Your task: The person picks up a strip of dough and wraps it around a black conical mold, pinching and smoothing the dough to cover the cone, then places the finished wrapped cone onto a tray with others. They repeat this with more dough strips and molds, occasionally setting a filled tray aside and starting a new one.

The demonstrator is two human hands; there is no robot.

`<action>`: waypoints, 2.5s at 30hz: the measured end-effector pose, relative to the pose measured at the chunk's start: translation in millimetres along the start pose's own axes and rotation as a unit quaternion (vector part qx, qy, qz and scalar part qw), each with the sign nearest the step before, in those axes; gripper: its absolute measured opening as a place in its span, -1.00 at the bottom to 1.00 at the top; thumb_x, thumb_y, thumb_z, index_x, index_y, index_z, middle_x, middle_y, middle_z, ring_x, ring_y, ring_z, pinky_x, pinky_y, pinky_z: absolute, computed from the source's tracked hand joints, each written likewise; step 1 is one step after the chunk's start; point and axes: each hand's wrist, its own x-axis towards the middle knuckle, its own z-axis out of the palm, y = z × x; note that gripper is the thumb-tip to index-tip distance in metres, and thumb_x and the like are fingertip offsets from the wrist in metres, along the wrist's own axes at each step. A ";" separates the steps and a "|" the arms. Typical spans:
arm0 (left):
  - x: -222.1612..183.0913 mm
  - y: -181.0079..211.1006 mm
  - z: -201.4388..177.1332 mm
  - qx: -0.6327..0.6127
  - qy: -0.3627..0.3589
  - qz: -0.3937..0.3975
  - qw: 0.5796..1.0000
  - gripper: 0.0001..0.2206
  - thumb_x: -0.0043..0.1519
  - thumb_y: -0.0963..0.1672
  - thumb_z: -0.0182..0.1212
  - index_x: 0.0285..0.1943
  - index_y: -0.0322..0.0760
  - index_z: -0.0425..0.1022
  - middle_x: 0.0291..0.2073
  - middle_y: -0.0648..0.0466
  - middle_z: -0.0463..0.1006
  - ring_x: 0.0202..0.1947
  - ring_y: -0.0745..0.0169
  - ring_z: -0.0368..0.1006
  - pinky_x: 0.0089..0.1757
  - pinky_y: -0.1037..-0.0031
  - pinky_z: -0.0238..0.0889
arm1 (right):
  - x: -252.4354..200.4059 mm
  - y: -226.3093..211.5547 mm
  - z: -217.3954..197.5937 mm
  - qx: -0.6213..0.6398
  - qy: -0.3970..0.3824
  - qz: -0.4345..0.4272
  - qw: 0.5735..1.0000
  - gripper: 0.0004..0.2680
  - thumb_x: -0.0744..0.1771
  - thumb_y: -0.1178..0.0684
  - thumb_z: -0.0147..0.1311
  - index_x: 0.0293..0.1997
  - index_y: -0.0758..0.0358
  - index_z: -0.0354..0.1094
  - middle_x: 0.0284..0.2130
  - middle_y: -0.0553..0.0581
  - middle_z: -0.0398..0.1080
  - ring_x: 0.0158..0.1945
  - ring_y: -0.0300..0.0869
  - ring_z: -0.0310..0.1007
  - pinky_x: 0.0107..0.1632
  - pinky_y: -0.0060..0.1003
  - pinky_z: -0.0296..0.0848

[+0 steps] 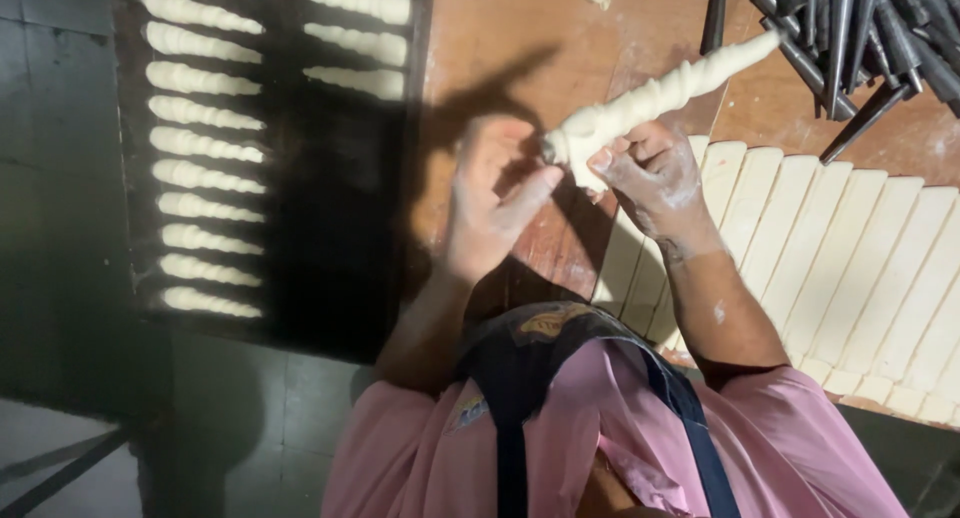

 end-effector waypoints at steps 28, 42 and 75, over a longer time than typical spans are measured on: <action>-1.2 -18.2 0.8 -0.325 -0.099 -0.058 0.939 -0.82 0.27 -0.23 0.22 -0.17 -0.33 0.24 -0.41 -0.03 0.45 -0.55 0.35 0.33 -0.56 0.60 0.13 | -21.5 -9.2 -0.5 -0.022 -0.025 -0.009 0.999 -0.69 0.39 0.20 0.16 0.28 0.46 0.26 -0.10 0.21 0.52 -0.19 -0.26 0.53 -0.16 -0.41 0.55; -7.2 14.3 -4.7 0.380 -0.007 0.238 0.894 -0.72 0.32 -0.24 0.30 0.17 -0.38 0.40 0.03 -0.08 0.44 -0.04 0.15 0.50 -0.04 0.49 0.44 | 0.2 -17.3 -0.2 0.062 -0.001 0.135 0.989 -0.80 0.39 0.07 0.17 0.01 0.43 0.45 -0.38 0.14 0.52 -0.44 -0.34 0.43 -0.39 -0.50 0.38; -9.5 -51.6 -31.9 -0.099 -0.197 -0.096 0.971 -0.39 0.22 -0.28 0.34 0.41 -0.46 0.06 -0.11 -0.19 0.57 -0.06 0.03 0.54 -0.03 0.34 0.47 | -34.9 2.8 -1.3 0.004 0.021 -0.059 0.998 -0.69 0.35 0.10 0.32 0.15 0.43 0.36 -0.08 0.20 0.49 -0.12 -0.19 0.50 -0.02 -0.30 0.50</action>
